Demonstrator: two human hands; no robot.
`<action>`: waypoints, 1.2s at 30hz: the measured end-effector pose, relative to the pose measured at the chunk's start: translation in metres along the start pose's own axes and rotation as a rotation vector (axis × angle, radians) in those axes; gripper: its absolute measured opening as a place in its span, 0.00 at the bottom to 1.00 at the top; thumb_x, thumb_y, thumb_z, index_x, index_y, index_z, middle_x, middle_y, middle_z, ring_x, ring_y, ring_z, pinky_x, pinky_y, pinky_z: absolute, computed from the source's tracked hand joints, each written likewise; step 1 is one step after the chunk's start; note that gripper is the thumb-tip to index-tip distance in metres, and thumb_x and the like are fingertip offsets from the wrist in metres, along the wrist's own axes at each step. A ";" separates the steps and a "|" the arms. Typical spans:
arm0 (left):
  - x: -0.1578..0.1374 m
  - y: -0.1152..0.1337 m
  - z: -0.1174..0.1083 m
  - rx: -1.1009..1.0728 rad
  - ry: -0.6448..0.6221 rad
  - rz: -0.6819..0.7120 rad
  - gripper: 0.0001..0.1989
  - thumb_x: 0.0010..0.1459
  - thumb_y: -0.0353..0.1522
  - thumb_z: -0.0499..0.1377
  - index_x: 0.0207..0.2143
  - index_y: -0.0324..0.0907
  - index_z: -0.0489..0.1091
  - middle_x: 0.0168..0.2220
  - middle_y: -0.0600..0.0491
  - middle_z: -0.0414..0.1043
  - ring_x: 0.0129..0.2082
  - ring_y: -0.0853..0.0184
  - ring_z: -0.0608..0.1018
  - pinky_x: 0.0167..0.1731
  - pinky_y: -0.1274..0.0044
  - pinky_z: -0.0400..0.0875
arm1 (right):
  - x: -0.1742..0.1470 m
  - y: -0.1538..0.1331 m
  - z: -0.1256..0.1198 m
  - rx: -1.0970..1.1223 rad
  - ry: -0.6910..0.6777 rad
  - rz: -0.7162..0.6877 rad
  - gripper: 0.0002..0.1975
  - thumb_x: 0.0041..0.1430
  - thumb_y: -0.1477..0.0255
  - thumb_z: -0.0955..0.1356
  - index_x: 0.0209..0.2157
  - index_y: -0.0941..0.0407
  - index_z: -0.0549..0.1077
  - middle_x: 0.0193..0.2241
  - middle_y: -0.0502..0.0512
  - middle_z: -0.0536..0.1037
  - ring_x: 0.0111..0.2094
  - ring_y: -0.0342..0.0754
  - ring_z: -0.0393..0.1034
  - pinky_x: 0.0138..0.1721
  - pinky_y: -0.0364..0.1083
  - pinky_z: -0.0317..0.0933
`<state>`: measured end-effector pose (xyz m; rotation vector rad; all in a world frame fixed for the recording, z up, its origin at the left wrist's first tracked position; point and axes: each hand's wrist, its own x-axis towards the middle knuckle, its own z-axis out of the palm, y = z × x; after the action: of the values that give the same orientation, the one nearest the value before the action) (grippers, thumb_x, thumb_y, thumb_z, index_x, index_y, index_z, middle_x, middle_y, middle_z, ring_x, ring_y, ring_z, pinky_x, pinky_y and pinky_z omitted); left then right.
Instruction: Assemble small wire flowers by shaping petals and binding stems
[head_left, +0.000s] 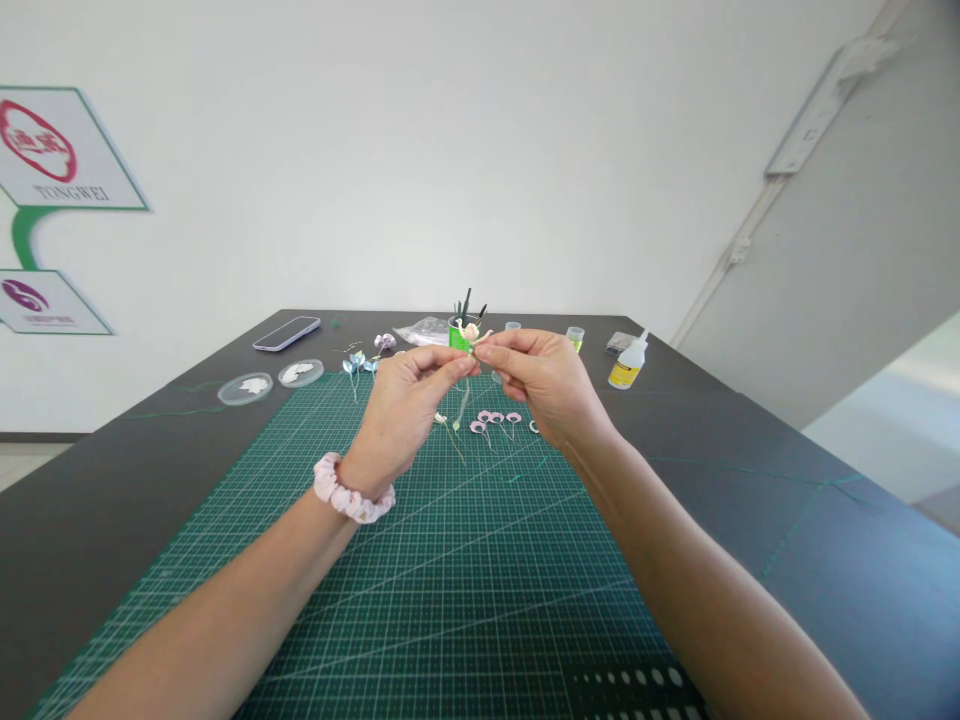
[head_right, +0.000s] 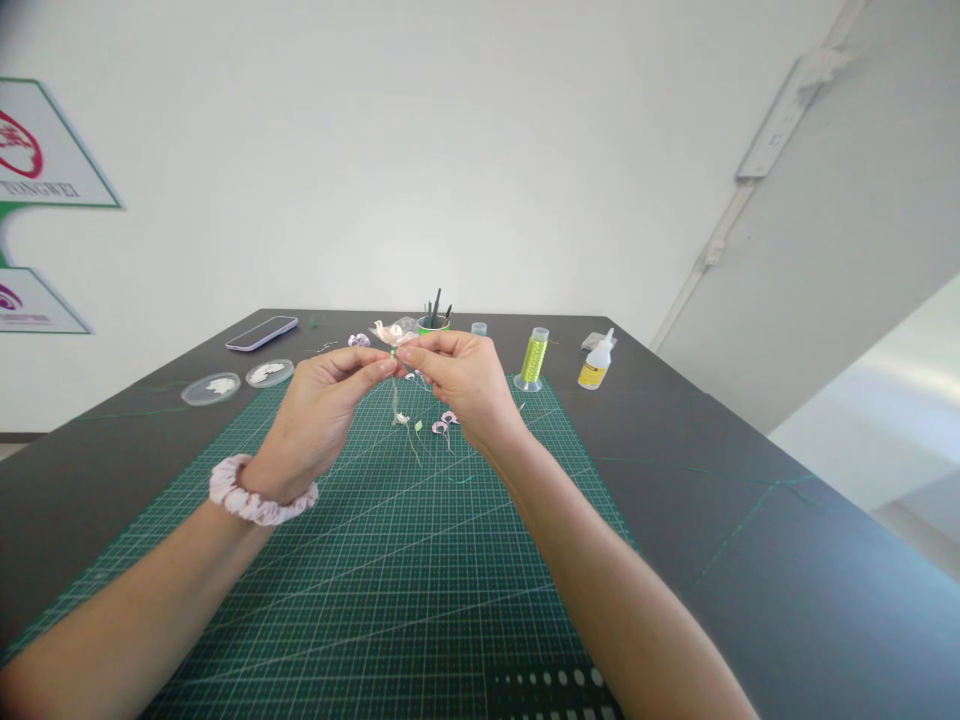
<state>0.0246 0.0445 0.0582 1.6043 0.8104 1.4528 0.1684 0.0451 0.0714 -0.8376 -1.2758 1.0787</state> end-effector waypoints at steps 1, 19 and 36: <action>0.000 0.000 0.000 0.004 -0.003 0.000 0.05 0.53 0.32 0.63 0.26 0.44 0.78 0.28 0.54 0.78 0.34 0.66 0.76 0.44 0.71 0.66 | 0.000 0.000 0.000 0.002 0.000 -0.002 0.03 0.44 0.71 0.73 0.21 0.56 0.78 0.14 0.47 0.69 0.16 0.37 0.48 0.16 0.42 0.38; 0.000 0.000 0.002 -0.130 -0.067 -0.049 0.06 0.53 0.32 0.63 0.25 0.44 0.78 0.27 0.55 0.77 0.35 0.68 0.75 0.45 0.73 0.65 | -0.001 0.001 -0.001 -0.011 0.014 -0.004 0.04 0.45 0.72 0.73 0.21 0.57 0.77 0.13 0.45 0.65 0.16 0.36 0.49 0.16 0.42 0.39; 0.000 -0.001 0.003 -0.240 -0.114 -0.131 0.06 0.53 0.32 0.63 0.25 0.45 0.79 0.27 0.54 0.76 0.35 0.68 0.73 0.46 0.72 0.62 | -0.002 0.000 0.000 0.002 0.031 0.017 0.03 0.45 0.74 0.72 0.21 0.58 0.78 0.12 0.45 0.67 0.16 0.35 0.50 0.16 0.41 0.40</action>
<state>0.0280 0.0442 0.0570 1.4121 0.6374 1.2999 0.1690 0.0431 0.0711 -0.8615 -1.2437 1.0768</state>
